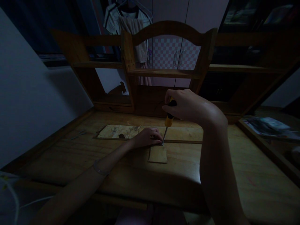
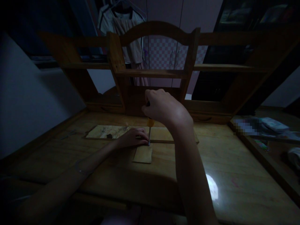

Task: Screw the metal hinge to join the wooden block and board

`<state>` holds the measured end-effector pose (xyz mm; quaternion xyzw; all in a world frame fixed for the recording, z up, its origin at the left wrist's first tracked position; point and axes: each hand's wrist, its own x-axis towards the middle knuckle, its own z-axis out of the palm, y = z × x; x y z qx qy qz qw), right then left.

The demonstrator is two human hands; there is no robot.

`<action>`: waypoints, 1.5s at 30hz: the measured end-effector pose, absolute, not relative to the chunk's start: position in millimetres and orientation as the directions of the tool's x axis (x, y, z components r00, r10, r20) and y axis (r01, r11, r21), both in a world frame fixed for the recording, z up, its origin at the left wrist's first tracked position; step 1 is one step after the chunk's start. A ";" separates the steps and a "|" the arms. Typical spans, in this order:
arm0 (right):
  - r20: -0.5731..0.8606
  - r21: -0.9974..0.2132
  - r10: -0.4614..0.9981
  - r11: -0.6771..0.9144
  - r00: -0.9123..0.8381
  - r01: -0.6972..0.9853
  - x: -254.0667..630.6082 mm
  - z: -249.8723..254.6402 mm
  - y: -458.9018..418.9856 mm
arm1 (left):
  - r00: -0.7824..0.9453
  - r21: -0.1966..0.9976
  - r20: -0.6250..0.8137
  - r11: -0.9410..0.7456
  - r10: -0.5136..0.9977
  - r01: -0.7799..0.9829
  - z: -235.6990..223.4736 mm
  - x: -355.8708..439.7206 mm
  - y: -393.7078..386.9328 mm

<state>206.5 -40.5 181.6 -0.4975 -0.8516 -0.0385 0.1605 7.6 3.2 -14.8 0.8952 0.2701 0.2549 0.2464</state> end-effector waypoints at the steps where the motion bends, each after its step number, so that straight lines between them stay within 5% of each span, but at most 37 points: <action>1: 0.311 -0.092 0.836 0.500 -0.452 0.861 206.5 181.7 -40.5 | 0.721 0.580 0.325 -0.731 0.611 0.358 -14.8 7.6 2.9; 45: 0.373 -0.136 0.771 0.595 -0.516 0.792 190.5 187.7 -52.1 | 0.735 0.540 0.322 -0.753 0.597 0.376 -9.4 15.5 -14.2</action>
